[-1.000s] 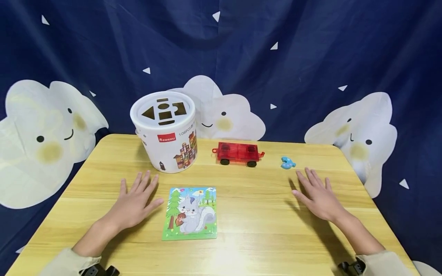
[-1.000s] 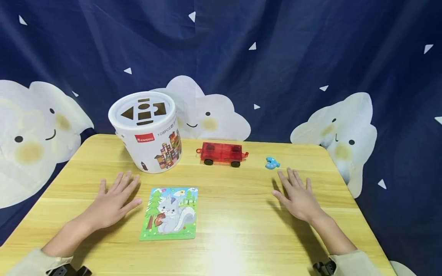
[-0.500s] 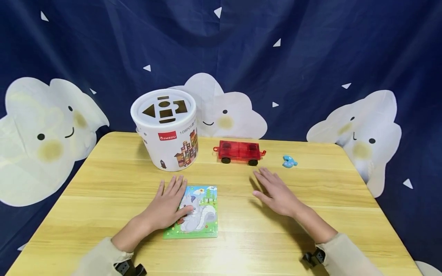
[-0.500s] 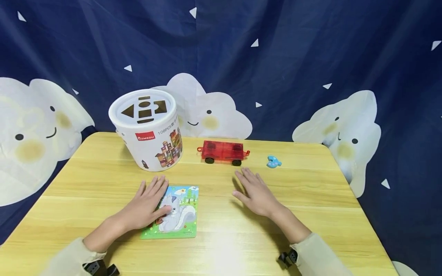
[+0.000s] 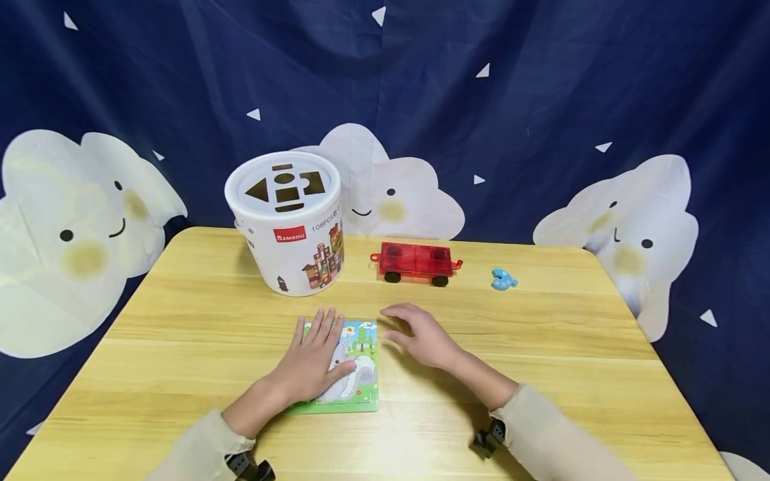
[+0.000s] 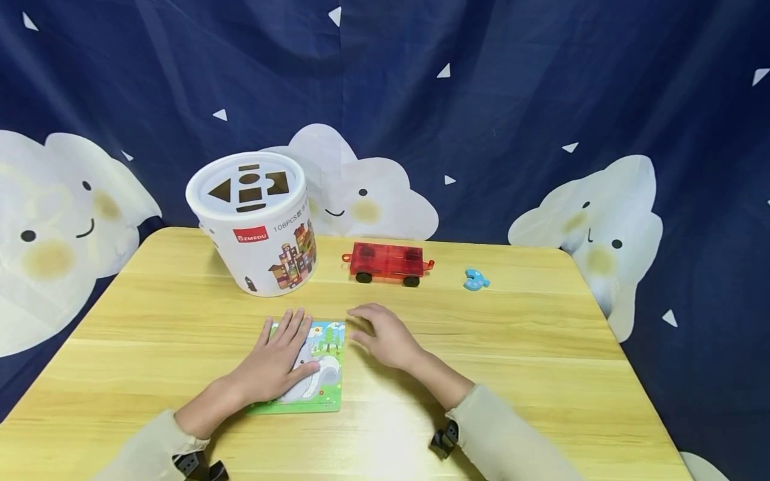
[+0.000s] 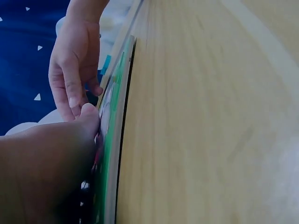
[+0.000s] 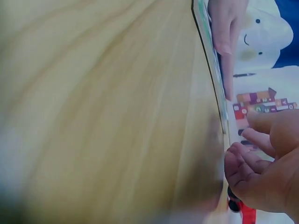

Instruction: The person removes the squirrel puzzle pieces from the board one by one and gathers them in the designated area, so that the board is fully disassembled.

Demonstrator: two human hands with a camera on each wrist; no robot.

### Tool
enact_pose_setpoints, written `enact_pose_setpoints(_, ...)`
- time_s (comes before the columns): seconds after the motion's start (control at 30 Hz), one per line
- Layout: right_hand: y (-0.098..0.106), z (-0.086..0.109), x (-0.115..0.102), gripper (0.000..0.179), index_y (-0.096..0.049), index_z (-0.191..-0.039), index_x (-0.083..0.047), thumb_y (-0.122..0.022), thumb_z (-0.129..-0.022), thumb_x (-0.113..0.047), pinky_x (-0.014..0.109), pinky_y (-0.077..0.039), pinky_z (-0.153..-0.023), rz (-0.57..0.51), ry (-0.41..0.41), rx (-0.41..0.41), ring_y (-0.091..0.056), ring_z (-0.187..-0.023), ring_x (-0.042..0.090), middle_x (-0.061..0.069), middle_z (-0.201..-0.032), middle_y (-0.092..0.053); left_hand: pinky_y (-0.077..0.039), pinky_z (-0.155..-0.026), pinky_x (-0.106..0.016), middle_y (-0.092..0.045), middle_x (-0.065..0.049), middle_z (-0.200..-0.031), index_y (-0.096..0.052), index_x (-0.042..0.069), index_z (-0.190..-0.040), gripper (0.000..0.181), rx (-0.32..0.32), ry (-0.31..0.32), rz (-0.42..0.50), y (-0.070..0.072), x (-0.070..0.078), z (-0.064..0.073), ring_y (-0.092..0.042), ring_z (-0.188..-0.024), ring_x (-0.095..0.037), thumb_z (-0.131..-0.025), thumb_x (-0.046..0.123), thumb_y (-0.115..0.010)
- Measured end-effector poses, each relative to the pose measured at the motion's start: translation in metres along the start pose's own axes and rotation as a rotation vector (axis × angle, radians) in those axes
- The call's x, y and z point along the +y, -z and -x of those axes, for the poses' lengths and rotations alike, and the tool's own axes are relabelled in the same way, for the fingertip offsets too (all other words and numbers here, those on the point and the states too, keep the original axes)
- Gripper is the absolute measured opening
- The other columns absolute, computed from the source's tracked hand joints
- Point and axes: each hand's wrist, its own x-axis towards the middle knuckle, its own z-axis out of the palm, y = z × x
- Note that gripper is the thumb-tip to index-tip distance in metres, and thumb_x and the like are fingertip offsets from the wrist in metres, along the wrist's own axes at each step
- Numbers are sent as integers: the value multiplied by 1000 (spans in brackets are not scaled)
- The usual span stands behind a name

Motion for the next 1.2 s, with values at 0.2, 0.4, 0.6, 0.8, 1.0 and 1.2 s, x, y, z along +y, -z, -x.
enact_pose_setpoints(0.2,-19,-14,-5,24,-75,-117,-2,-73,-93,-3,27,-53,-79,-75,-72,48,-61,-91,17,8,-106,-70,4,-121,-64,-7,-23,-168,-18,-1,-161,87,39,-9,-16,-10,-5,1,-3,-155,-41,-103,58,-46)
enact_pose_setpoints(0.4,-28,-19,-11,19,-76,-111,-4,-74,-92,-4,26,-49,-73,-43,-118,54,-54,-83,15,4,-96,-65,4,-120,-65,-11,-25,-167,-21,-2,-161,86,55,-13,-24,-9,-2,2,-5,-155,-43,-103,57,-46)
enact_pose_setpoints(0.6,-31,-21,-15,19,-77,-110,-7,-77,-91,-9,27,-46,-72,9,-157,44,-51,-82,14,2,-96,-61,2,-120,-65,-12,-24,-168,-22,0,-161,86,68,-4,-46,-11,-2,2,-8,-155,-42,-103,58,-46)
enact_pose_setpoints(0.8,-31,-22,-13,17,-78,-108,-8,-78,-91,-9,27,-46,-71,1,-163,48,-51,-81,15,2,-96,-61,3,-121,-65,-10,-21,-169,-20,2,-162,85,65,3,-55,-12,-3,0,-6,-155,-39,-103,58,-45)
enact_pose_setpoints(1.0,-30,-22,-14,13,-79,-104,-9,-77,-91,-9,28,-46,-73,5,-176,45,-52,-82,14,2,-97,-62,3,-121,-64,-10,-21,-169,-19,3,-162,86,65,4,-60,-13,-3,0,-5,-156,-39,-103,59,-45)
enact_pose_setpoints(1.2,-31,-25,-19,8,-77,-100,-9,-76,-92,-8,29,-45,-73,-6,-229,33,-50,-82,15,1,-92,-58,2,-121,-65,-11,-22,-168,-22,1,-161,86,69,1,-66,-14,-4,0,-6,-155,-40,-103,60,-45)
